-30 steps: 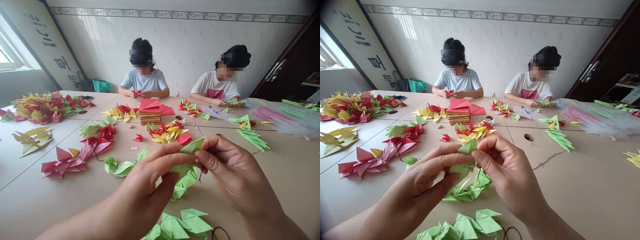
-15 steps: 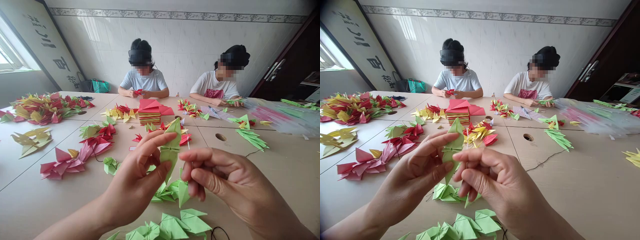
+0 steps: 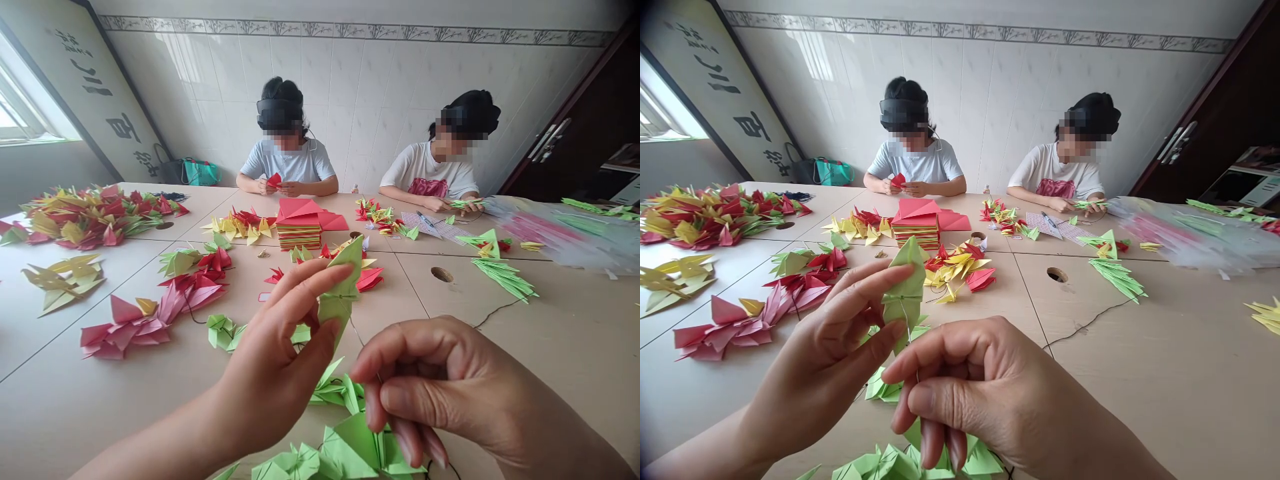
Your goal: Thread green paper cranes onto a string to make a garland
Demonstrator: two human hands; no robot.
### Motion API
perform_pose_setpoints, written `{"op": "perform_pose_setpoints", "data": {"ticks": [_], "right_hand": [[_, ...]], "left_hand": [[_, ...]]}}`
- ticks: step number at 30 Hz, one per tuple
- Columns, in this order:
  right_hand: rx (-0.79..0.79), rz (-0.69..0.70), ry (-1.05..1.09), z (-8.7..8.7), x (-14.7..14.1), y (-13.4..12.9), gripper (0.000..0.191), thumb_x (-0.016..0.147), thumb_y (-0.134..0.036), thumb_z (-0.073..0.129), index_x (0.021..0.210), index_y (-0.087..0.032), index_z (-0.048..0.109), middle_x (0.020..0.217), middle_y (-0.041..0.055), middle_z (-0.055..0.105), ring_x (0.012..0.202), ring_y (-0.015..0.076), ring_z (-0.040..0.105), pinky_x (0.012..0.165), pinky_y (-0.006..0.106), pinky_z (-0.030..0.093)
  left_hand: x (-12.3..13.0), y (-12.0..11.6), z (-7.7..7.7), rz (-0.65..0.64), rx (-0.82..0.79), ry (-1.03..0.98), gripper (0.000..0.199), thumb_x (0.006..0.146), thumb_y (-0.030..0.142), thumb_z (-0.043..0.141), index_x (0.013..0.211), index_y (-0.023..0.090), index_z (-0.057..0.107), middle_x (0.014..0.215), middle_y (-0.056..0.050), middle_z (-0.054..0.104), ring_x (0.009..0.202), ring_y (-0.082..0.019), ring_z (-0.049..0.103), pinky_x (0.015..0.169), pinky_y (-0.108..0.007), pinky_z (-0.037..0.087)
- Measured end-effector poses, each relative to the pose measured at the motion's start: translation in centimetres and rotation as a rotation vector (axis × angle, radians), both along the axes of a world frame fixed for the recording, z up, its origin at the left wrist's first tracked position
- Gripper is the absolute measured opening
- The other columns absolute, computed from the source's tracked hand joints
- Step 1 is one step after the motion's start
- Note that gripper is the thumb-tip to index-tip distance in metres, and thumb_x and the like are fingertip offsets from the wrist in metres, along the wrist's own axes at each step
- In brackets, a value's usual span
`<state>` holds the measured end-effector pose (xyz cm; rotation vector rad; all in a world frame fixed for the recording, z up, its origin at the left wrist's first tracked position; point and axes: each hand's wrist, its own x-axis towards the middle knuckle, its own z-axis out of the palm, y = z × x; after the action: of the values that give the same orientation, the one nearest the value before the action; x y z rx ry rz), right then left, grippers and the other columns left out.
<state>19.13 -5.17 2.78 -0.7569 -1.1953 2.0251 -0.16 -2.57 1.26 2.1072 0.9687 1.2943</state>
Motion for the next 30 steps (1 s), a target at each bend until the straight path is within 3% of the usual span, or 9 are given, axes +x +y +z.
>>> {"op": "perform_pose_setpoints", "data": {"ticks": [3,8,15,18,21,25,30], "right_hand": [[-0.022,-0.015,-0.010,0.1,0.0,0.1,0.009,0.083,-0.024,0.074,0.089,-0.018,0.074,0.075,0.0021,0.071,0.053,0.0042,0.063,0.046,0.008,0.047],[-0.023,-0.035,-0.020,0.3,-0.1,0.0,0.010,0.082,-0.024,0.075,0.089,-0.018,0.074,0.073,0.0024,0.070,0.051,0.0042,0.062,0.045,0.008,0.046],[0.016,-0.034,-0.016,0.2,-0.1,0.2,0.009,0.084,-0.022,0.072,0.092,-0.018,0.072,0.076,0.0012,0.070,0.053,0.0032,0.061,0.046,0.007,0.046],[0.058,-0.038,-0.012,0.1,-0.1,0.3,0.007,0.086,-0.022,0.071,0.091,-0.018,0.069,0.076,0.0006,0.069,0.054,0.0032,0.061,0.047,0.008,0.046],[0.089,-0.064,0.004,0.0,0.0,0.3,0.007,0.086,-0.021,0.070,0.087,-0.018,0.064,0.076,-0.0006,0.068,0.056,0.0034,0.060,0.048,0.008,0.046],[0.121,-0.052,-0.006,0.0,-0.2,0.2,0.008,0.088,-0.021,0.068,0.086,-0.019,0.061,0.079,-0.0015,0.067,0.061,0.0034,0.060,0.051,0.008,0.046],[0.156,-0.045,-0.078,0.7,-1.0,0.3,0.006,0.086,-0.021,0.070,0.086,-0.019,0.064,0.070,-0.0037,0.062,0.059,0.0034,0.054,0.054,0.009,0.046]], "left_hand": [[-0.1,-0.1,-0.2,0.020,0.051,0.025,0.053,0.089,0.007,0.052,0.134,0.034,0.051,0.133,-0.004,0.051,0.112,-0.015,0.057,0.081,-0.017,0.054],[-0.1,0.2,-0.5,0.034,0.070,0.044,0.053,0.089,0.006,0.051,0.134,0.032,0.050,0.134,-0.006,0.051,0.103,-0.016,0.060,0.072,-0.018,0.055],[-0.1,0.1,-0.5,0.043,0.149,0.086,0.054,0.089,0.004,0.051,0.136,0.029,0.048,0.134,-0.005,0.051,0.104,-0.013,0.060,0.075,-0.016,0.053],[-0.1,0.0,-0.8,0.089,0.305,0.149,0.054,0.087,0.000,0.053,0.135,0.023,0.049,0.133,-0.006,0.053,0.114,-0.015,0.055,0.090,-0.020,0.050],[-0.4,0.3,-1.3,0.135,0.608,0.235,0.056,0.081,-0.005,0.057,0.133,0.016,0.052,0.134,-0.008,0.055,0.114,-0.018,0.054,0.097,-0.025,0.046],[-1.3,0.8,-1.6,0.069,0.927,0.294,0.046,0.078,-0.002,0.060,0.122,0.011,0.061,0.132,-0.010,0.058,0.087,-0.019,0.057,0.073,-0.030,0.051],[-1.6,1.0,-1.3,0.093,1.091,0.291,0.020,0.085,0.018,0.065,0.103,0.023,0.070,0.112,0.000,0.069,0.074,-0.018,0.053,0.057,-0.030,0.046]]}}
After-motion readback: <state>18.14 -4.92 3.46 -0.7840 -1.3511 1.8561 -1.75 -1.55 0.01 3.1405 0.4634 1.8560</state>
